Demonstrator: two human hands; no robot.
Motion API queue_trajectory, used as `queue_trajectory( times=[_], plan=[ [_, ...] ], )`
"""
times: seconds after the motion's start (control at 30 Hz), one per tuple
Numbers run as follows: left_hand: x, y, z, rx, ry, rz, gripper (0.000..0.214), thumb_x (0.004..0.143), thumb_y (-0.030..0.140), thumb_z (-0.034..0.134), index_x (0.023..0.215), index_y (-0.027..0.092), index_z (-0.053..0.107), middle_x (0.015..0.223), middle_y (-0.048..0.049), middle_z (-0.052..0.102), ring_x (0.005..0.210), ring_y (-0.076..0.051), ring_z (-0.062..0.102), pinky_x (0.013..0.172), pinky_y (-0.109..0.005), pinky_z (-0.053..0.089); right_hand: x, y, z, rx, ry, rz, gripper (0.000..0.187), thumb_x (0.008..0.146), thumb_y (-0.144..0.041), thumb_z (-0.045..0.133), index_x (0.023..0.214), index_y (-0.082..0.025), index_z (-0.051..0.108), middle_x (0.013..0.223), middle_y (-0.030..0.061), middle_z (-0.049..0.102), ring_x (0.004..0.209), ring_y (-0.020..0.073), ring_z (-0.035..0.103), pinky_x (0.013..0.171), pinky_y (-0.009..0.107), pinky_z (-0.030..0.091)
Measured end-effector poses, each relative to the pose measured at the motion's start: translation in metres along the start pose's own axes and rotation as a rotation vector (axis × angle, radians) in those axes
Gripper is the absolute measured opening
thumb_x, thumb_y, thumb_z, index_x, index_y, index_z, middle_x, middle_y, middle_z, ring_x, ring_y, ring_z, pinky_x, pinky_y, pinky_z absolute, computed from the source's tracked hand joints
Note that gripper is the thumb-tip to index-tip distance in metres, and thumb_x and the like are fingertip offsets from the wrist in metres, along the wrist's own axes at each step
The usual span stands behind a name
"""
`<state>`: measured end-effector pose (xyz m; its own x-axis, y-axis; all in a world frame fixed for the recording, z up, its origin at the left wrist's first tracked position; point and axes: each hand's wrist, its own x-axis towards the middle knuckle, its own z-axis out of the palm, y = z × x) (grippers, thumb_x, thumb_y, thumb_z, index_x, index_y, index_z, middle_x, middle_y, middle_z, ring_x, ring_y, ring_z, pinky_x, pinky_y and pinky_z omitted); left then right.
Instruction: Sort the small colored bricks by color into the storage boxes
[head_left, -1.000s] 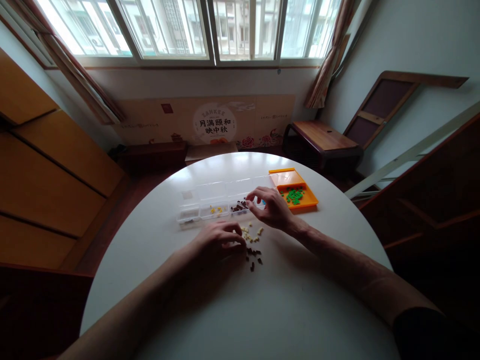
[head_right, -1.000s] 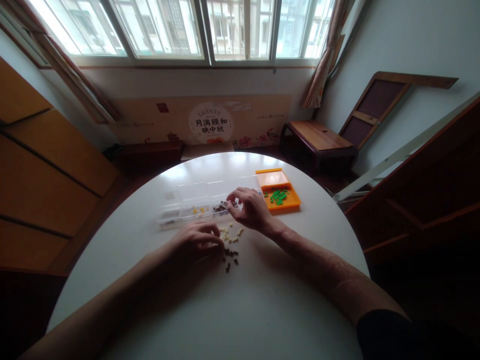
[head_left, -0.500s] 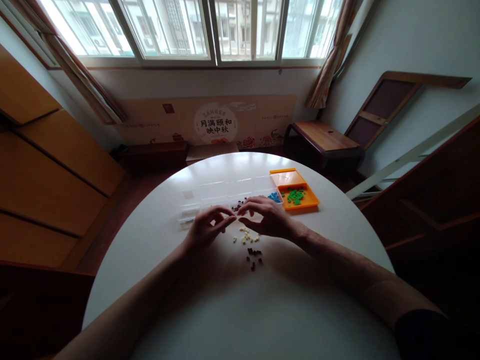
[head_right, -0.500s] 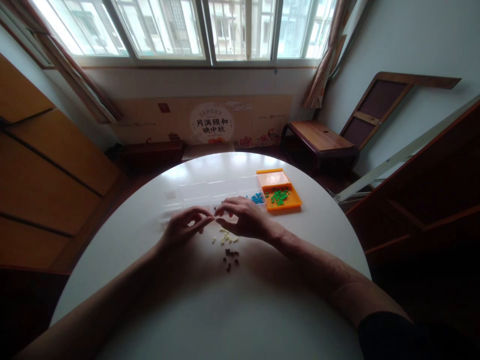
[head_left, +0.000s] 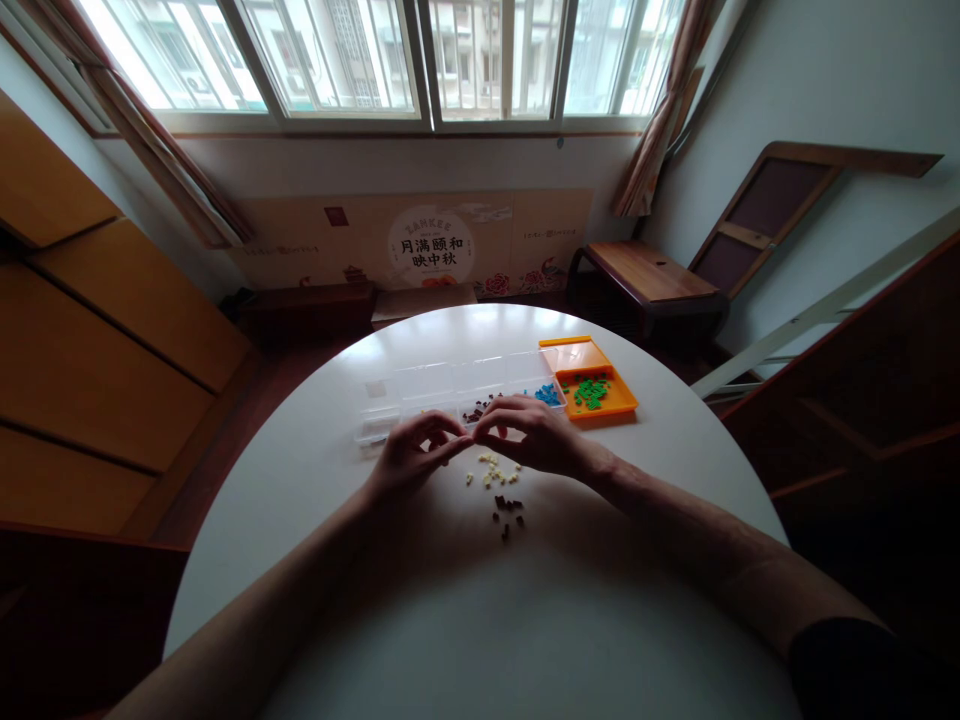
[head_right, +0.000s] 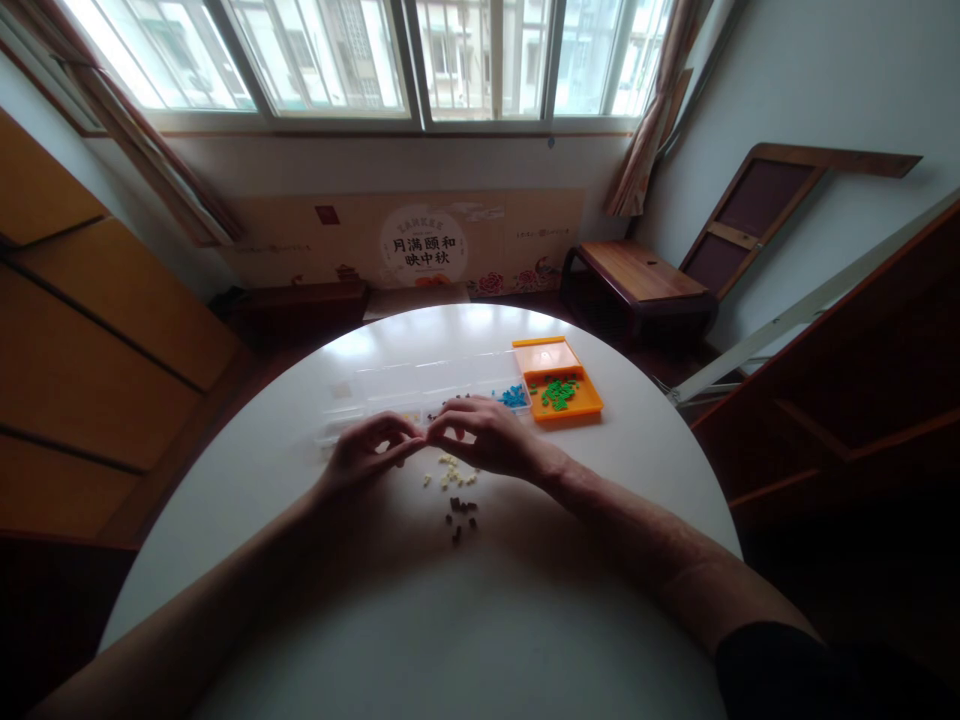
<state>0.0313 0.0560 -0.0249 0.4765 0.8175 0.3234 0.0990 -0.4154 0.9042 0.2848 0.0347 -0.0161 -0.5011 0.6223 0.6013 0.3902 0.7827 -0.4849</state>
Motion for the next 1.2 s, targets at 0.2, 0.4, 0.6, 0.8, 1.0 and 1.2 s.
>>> queue_trajectory(
  times=[0.2, 0.4, 0.6, 0.8, 1.0, 1.2],
  plan=[
    [-0.003, 0.009, 0.002, 0.184, -0.041, 0.151, 0.024, 0.099, 0.037, 0.082, 0.092, 0.016, 0.074, 0.081, -0.0025, 0.072, 0.063, -0.009, 0.058, 0.057, -0.020, 0.047, 0.000, 0.007, 0.000, -0.072, 0.171, 0.067, 0.008, 0.109, -0.026, 0.068, 0.104, -0.023, 0.073, 0.098, 0.0025, 0.074, 0.083, 0.0157, 0.068, 0.085, 0.033, 0.054],
    [-0.010, 0.005, 0.006, 0.254, -0.309, 0.338, 0.012, 0.098, 0.030, 0.080, 0.096, 0.019, 0.081, 0.086, -0.0060, 0.074, 0.062, -0.010, 0.057, 0.057, -0.022, 0.048, -0.002, 0.018, 0.001, -0.215, 0.221, 0.268, 0.003, 0.103, -0.022, 0.073, 0.105, -0.023, 0.074, 0.104, 0.0028, 0.076, 0.082, 0.0173, 0.068, 0.087, 0.036, 0.051],
    [-0.015, 0.006, 0.009, 0.379, -0.497, 0.353, 0.014, 0.099, 0.034, 0.079, 0.108, 0.027, 0.086, 0.091, -0.0053, 0.077, 0.074, -0.014, 0.066, 0.073, -0.026, 0.053, -0.003, 0.018, 0.002, -0.236, 0.204, 0.277, 0.004, 0.101, -0.021, 0.072, 0.104, -0.024, 0.074, 0.106, 0.0026, 0.076, 0.082, 0.0172, 0.068, 0.089, 0.036, 0.050],
    [-0.012, 0.003, 0.012, 0.459, -0.482, 0.385, 0.016, 0.100, 0.040, 0.079, 0.109, 0.030, 0.087, 0.094, -0.0042, 0.080, 0.069, -0.012, 0.066, 0.070, -0.024, 0.052, -0.002, 0.013, 0.002, -0.199, 0.194, 0.246, 0.005, 0.100, -0.020, 0.070, 0.101, -0.024, 0.073, 0.103, 0.0022, 0.075, 0.083, 0.0175, 0.069, 0.089, 0.036, 0.051],
    [-0.012, -0.003, 0.016, 0.530, -0.413, 0.446, 0.015, 0.103, 0.038, 0.075, 0.104, 0.027, 0.084, 0.097, -0.0044, 0.081, 0.073, -0.014, 0.070, 0.073, -0.025, 0.053, -0.001, 0.009, 0.000, -0.181, 0.170, 0.235, 0.006, 0.099, -0.018, 0.070, 0.100, -0.023, 0.073, 0.101, 0.0024, 0.075, 0.083, 0.0175, 0.067, 0.091, 0.037, 0.051],
    [-0.012, 0.000, 0.020, 0.494, -0.379, 0.437, 0.013, 0.103, 0.034, 0.075, 0.100, 0.025, 0.084, 0.090, -0.0037, 0.079, 0.068, -0.012, 0.067, 0.069, -0.023, 0.053, -0.002, 0.009, 0.001, -0.184, 0.162, 0.231, 0.005, 0.099, -0.019, 0.069, 0.100, -0.023, 0.073, 0.101, 0.0026, 0.076, 0.083, 0.0175, 0.067, 0.090, 0.037, 0.050]
  ],
)
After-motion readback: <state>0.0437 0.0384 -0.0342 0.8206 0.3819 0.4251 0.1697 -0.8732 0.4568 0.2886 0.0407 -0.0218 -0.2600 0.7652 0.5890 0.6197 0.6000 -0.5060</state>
